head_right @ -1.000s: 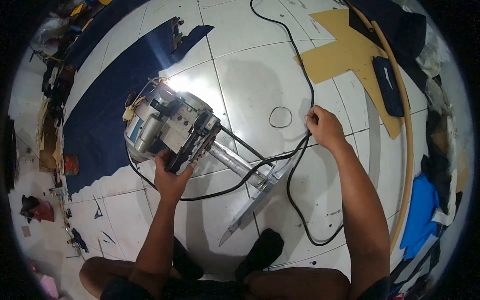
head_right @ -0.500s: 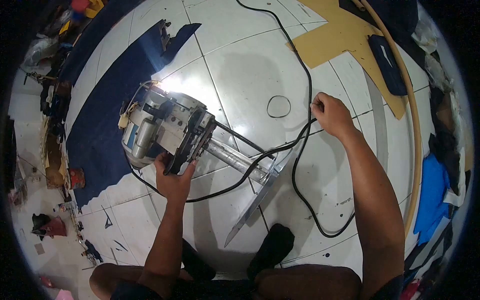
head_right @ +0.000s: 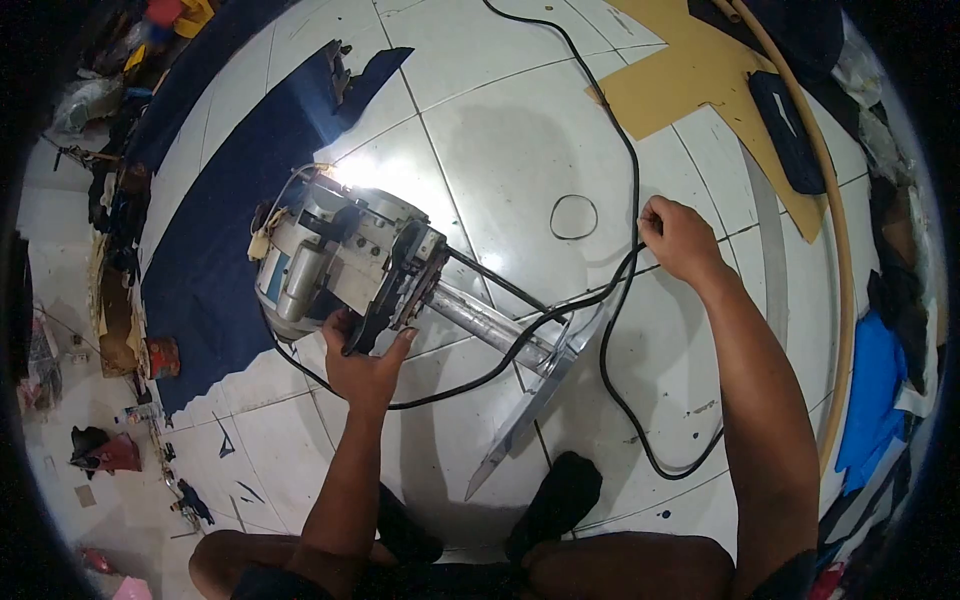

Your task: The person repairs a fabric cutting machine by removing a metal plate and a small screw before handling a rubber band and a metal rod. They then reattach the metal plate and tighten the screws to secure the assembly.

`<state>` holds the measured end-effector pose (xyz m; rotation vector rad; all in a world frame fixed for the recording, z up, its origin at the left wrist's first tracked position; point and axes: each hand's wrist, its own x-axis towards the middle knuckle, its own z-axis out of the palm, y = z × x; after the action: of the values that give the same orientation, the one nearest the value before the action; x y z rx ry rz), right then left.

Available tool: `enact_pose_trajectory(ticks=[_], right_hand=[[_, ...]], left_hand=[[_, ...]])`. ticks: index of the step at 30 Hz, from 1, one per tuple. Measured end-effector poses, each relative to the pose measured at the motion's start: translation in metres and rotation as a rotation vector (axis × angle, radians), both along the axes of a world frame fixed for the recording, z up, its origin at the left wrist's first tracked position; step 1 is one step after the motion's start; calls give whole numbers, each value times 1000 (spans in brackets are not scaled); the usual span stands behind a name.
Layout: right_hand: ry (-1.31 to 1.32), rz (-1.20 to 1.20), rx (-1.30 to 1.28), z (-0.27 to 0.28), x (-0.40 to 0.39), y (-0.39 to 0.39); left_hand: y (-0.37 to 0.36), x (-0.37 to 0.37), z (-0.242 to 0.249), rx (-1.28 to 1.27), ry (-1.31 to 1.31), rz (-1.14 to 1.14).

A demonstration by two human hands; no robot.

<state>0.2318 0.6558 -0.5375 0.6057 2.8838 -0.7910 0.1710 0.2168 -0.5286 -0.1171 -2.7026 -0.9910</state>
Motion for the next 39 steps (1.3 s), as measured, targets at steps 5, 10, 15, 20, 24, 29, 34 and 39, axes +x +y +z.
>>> enact_pose_trajectory(ticks=[5,10,15,20,24,29,34,39], right_hand=[[-19,11,25,4,-1,-4],[-18,15,37,4,1,-3],[-7,20,52,1,3,1],[30,23,32,3,-2,-4],[43,28,38,-4,4,-3],[-26,19,1,-4,7,2],[-23,2,-4,-5,13,3],[-27,15,24,-10,14,5]], left_hand=[[10,3,10,-93,-29,56],[7,4,3,-103,-82,99],[9,13,-14,-480,69,70],[32,20,-29,-444,19,187],[31,15,-33,-442,4,233],[38,15,-35,-448,88,257],[33,12,-47,-465,168,263],[33,13,-44,-490,112,253]])
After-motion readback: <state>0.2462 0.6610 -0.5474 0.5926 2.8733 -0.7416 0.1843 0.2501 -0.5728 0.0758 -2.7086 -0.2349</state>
